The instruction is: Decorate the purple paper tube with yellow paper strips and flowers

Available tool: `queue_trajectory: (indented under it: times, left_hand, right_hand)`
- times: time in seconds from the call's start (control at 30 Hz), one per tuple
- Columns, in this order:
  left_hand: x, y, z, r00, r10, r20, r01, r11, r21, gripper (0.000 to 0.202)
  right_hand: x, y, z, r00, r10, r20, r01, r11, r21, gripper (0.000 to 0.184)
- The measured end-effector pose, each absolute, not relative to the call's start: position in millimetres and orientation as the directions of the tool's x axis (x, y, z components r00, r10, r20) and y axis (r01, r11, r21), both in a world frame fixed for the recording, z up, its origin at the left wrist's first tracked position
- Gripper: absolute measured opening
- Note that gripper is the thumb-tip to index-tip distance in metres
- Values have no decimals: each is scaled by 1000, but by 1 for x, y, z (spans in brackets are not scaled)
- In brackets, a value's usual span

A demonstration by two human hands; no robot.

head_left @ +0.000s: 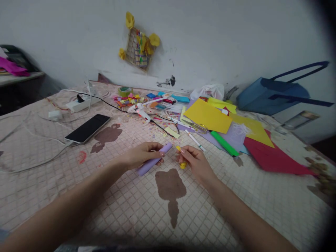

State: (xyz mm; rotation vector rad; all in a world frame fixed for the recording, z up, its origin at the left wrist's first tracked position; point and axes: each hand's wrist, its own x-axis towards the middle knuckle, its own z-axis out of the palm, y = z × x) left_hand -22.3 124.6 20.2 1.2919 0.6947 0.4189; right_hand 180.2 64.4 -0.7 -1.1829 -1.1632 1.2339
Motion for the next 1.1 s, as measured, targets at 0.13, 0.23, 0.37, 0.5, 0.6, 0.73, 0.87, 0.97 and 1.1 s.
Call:
queue_trajectory:
  times: [0.13, 0.23, 0.37, 0.5, 0.6, 0.73, 0.87, 0.97, 1.1]
  left_hand:
    - [-24, 129, 18, 721, 668, -185, 148, 112, 983, 25]
    - [-24, 132, 14, 723, 675, -150, 186, 19, 982, 28]
    - [-23, 133, 7, 734, 670, -114, 228, -84, 970, 31]
    - [-22, 132, 5, 578, 811, 93, 324, -333, 885, 40]
    - [-21, 131, 9, 488, 848, 208, 382, -422, 822, 24]
    - [-20, 129, 9, 489, 866, 104, 345, -301, 889, 16]
    - [-16, 126, 6, 510, 860, 21, 230, -160, 960, 13]
    - [-15, 126, 9, 531, 848, 5, 110, -75, 991, 8]
    - [-17, 125, 15, 536, 844, -21, 2, 23, 1000, 17]
  right_hand:
    - [181, 64, -3, -10, 999, -36, -45, -36, -998, 25]
    - [180, 64, -3, -12, 999, -46, -46, -47, -998, 26]
    - [181, 64, -4, -18, 998, -60, -34, -60, -998, 27]
    - [180, 64, -4, -32, 996, -87, -19, -87, -996, 28]
    - [180, 65, -5, -30, 995, -93, -12, -93, -996, 30]
    - [181, 66, -5, -27, 996, -88, -5, -88, -996, 30]
    - [181, 65, -5, -37, 995, -93, -21, -94, -995, 29]
    - [181, 66, -6, -37, 994, -99, -15, -100, -995, 30]
    - [180, 66, -7, -35, 993, -110, -16, -111, -994, 31]
